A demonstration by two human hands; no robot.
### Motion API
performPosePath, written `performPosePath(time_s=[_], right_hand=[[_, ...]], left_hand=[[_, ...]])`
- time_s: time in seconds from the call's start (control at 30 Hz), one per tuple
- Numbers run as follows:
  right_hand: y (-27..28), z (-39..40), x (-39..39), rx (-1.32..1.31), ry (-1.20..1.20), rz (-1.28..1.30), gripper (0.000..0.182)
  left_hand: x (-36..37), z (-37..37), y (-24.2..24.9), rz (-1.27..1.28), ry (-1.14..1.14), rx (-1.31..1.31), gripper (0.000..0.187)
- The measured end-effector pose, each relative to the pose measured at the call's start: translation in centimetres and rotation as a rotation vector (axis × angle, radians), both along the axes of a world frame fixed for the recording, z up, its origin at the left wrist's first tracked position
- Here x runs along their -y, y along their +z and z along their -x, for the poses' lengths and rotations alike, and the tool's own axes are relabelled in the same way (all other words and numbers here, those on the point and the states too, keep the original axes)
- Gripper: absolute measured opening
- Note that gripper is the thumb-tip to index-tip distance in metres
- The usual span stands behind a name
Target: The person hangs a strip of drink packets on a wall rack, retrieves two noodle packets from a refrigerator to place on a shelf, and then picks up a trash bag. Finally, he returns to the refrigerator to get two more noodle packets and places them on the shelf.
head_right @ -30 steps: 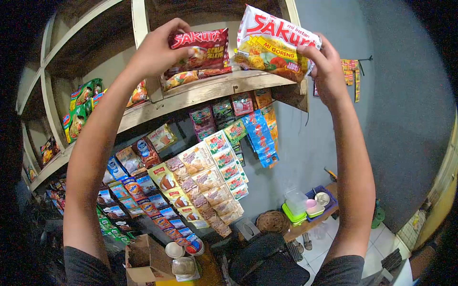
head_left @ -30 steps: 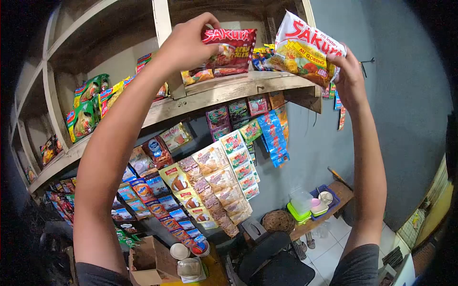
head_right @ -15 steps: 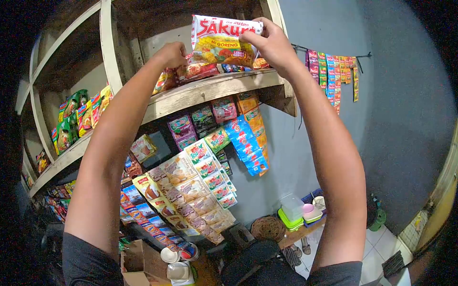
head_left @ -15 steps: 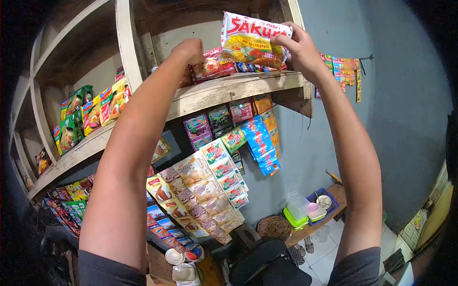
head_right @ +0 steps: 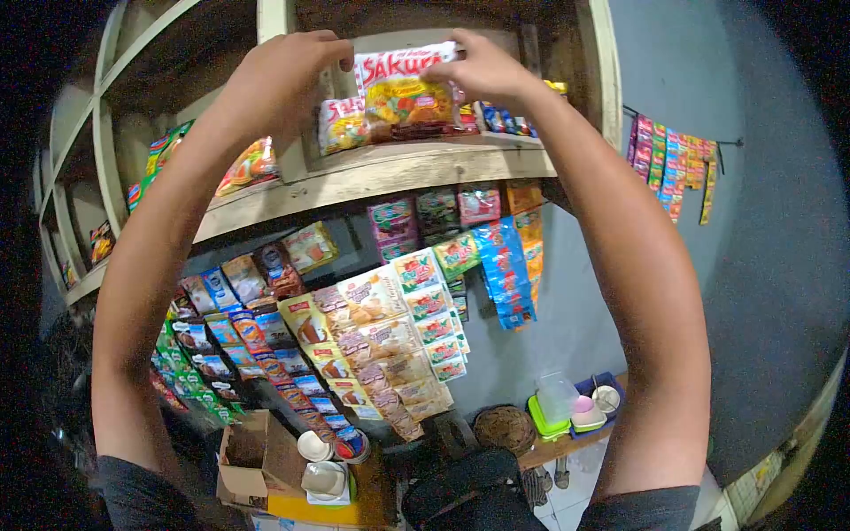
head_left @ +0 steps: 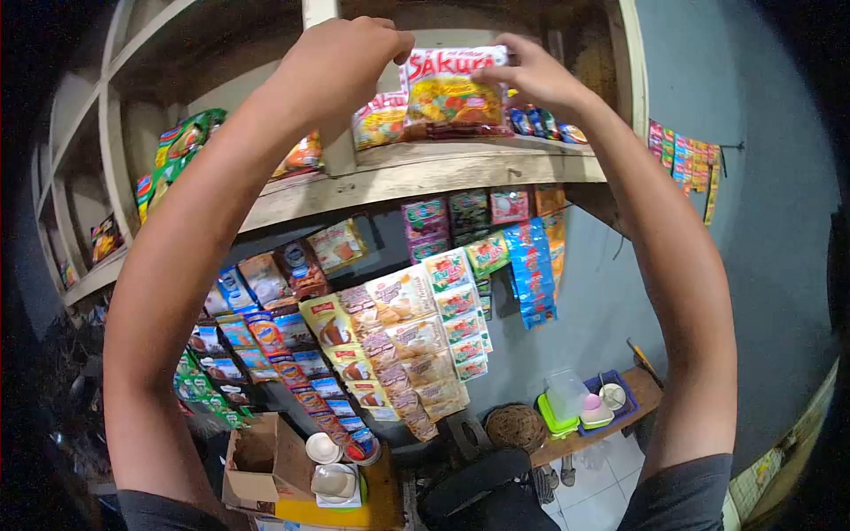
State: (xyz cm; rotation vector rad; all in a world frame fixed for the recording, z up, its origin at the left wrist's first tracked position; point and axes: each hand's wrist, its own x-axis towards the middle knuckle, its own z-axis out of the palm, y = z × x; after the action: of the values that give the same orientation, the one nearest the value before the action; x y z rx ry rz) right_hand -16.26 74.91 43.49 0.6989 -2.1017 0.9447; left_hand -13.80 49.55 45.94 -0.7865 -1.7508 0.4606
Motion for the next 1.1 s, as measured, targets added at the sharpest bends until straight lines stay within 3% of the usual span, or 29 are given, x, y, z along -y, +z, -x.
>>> performPosePath(time_s=[0.03, 0.13, 0.23, 0.3, 0.37, 0.43, 0.5, 0.53, 0.57, 0.63, 0.67, 0.77, 0.83, 0.9, 0.93, 0.97, 1.1], right_hand=[[0.8, 1.2, 0.9, 0.044, -0.031, -0.074, 0.049], [1.3, 5.1, 3.8, -0.023, -0.085, -0.124, 0.052], [1.9, 7.4, 5.7, 0.129, -0.005, -0.256, 0.051], [2.2, 8.5, 6.2, -0.028, -0.074, -0.416, 0.052], [1.9, 7.4, 7.1, -0.083, -0.394, -0.495, 0.059], [1.3, 8.7, 6.9, -0.100, -0.400, -0.469, 0.059], [0.7, 10.6, 6.5, -0.325, -0.478, -0.372, 0.058], [0.8, 10.0, 6.8, -0.352, -0.483, -0.388, 0.047], [1.2, 9.4, 7.1, -0.345, -0.473, -0.395, 0.047], [1.6, 7.7, 7.9, -0.034, -0.503, -0.539, 0.044], [1.6, 8.8, 6.9, -0.154, -0.485, -0.648, 0.038], [1.9, 8.3, 5.8, -0.146, -0.375, -0.793, 0.036], [2.8, 6.3, 4.7, -0.040, -0.396, -0.647, 0.041], [3.5, 2.5, 2.7, -0.231, -0.288, -0.552, 0.045], [1.5, -1.8, 4.8, -0.244, -0.306, -0.386, 0.045], [-2.4, -4.9, 7.1, -0.294, -0.144, -0.071, 0.043], [-14.2, -13.8, 7.8, -0.210, 0.084, -0.197, 0.040]], left_hand=[[1.3, -0.6, -0.5, -0.009, 0.013, -0.002, 0.039], [5.0, -2.6, -2.0, 0.066, -0.299, -0.254, 0.029], [9.2, -4.7, -3.5, 0.009, -0.307, -0.249, 0.026], [11.9, -5.5, -4.5, -0.015, -0.298, -0.224, 0.024], [14.2, -6.4, -5.7, -0.063, -0.277, -0.152, 0.024], [16.0, -7.1, -6.9, -0.081, -0.282, -0.130, 0.023], [17.7, -7.8, -8.4, -0.140, -0.272, -0.057, 0.021], [18.6, -8.2, -9.1, -0.141, -0.256, -0.026, 0.022], [19.3, -8.8, -9.9, -0.148, -0.248, -0.017, 0.022], [20.6, -10.2, -11.3, -0.134, -0.215, 0.024, 0.023], [21.3, -10.8, -12.2, -0.169, -0.208, 0.087, 0.024], [23.0, -12.6, -14.4, -0.191, -0.190, 0.149, 0.025], [24.6, -13.8, -16.1, -0.220, -0.173, 0.177, 0.025], [26.9, -15.0, -18.3, -0.275, -0.166, 0.223, 0.026], [28.3, -15.8, -19.7, -0.322, -0.158, 0.245, 0.026], [29.6, -16.6, -21.3, -0.373, -0.141, 0.268, 0.025], [36.3, -19.8, -28.2, -0.653, -0.105, 0.343, 0.017]])
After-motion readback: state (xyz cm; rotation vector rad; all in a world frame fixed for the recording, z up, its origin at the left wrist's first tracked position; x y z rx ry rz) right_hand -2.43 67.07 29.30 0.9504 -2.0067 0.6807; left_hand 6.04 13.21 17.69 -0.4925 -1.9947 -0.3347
